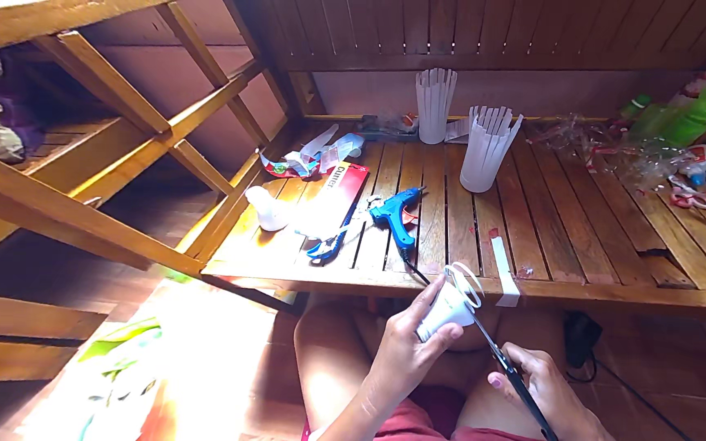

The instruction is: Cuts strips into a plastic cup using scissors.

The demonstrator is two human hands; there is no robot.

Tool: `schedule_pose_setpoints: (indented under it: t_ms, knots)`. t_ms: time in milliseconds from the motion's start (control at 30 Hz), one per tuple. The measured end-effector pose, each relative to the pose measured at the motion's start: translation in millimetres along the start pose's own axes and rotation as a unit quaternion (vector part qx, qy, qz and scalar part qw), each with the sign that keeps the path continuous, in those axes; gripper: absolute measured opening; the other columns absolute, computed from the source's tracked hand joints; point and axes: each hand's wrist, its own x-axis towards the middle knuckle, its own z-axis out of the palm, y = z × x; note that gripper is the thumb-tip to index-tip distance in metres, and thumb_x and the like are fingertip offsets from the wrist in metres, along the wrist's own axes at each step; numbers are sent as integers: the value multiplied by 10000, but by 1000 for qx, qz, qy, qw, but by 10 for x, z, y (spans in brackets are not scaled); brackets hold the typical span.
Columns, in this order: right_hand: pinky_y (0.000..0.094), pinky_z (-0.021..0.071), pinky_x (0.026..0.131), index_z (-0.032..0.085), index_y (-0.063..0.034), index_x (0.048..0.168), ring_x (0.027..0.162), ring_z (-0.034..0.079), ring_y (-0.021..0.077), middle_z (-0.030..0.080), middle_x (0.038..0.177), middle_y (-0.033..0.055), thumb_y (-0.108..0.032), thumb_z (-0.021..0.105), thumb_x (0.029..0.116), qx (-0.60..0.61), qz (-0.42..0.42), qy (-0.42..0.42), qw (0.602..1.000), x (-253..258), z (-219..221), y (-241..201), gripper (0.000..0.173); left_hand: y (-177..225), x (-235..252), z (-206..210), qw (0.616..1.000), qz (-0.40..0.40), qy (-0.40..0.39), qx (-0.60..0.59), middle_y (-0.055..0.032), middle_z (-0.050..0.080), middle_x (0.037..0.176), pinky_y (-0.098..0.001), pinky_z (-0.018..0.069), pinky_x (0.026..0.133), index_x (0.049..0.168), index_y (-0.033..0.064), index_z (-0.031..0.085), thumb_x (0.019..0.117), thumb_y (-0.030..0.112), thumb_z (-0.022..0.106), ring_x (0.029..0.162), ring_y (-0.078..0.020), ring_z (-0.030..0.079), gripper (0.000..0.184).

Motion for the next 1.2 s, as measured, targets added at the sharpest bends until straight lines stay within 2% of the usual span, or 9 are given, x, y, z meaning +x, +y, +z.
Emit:
schedule_pose_setpoints:
  t_ms: [33,67,100,200,233,267,700,1000,1200]
  knots:
    - [109,304,470,582,-12,720,494,395,-39,455,546,2,-536,610,932,2,-1,3,1000,-1,10,11,566,25,2,11,998,-40,-1,-40,-42,705,1088,-118,511,621,1463,-73,469,1009,367,600,726,63,594,645]
    - [111,305,472,584,-7,724,497,398,-36,459,550,6,-538,613,928,4,-2,4,1000,-1,20,19,569,49,5,18,995,-72,-3,-68,-14,689,1017,-123,469,523,1472,-67,451,1022,352,581,620,63,533,628]
    - [114,310,475,586,-6,731,501,405,-32,466,554,10,-543,612,927,3,-1,1,1000,1,24,27,572,69,6,27,993,-92,2,-80,-3,690,996,-124,456,517,1463,-60,468,1023,293,583,606,61,524,576]
    - [145,357,496,613,2,766,530,455,9,515,588,40,-594,597,916,-16,11,-20,1000,4,-9,33,615,61,6,21,998,-58,2,-38,-93,695,1255,-120,526,829,1439,-69,511,1007,213,606,939,59,657,524]
    - [158,367,501,618,1,774,537,465,23,523,599,44,-616,585,912,-21,16,-30,999,9,-27,30,633,41,10,19,999,-35,-2,-17,-118,690,1274,-139,521,910,1437,-75,513,1006,222,609,1029,34,667,532]
    - [166,373,502,617,-4,779,541,469,30,523,604,43,-638,569,913,-26,18,-38,999,12,-40,29,650,21,10,22,1000,-17,-6,2,-128,696,1260,-156,519,936,1437,-75,515,1006,237,612,1053,12,671,541]
    - [149,334,474,598,-20,743,502,429,5,473,558,14,-585,564,937,-28,14,-33,999,42,-51,-24,598,-39,5,9,996,33,3,88,-147,727,1174,-188,531,919,1425,-68,541,1011,323,596,1004,-42,696,572]
    - [117,315,473,583,-26,726,498,407,-24,456,550,3,-511,595,941,-20,-5,-17,1000,38,-34,-28,531,-43,21,-10,994,53,6,96,-157,725,1180,-191,528,932,1416,-80,544,1008,312,603,1018,-57,700,569]
    - [104,318,476,580,-19,725,497,410,-30,461,548,8,-486,602,948,-16,-19,-4,1000,32,-16,-14,518,-38,34,-16,995,57,2,84,-171,700,1245,-199,516,974,1425,-88,528,1009,295,607,1087,-66,686,571]
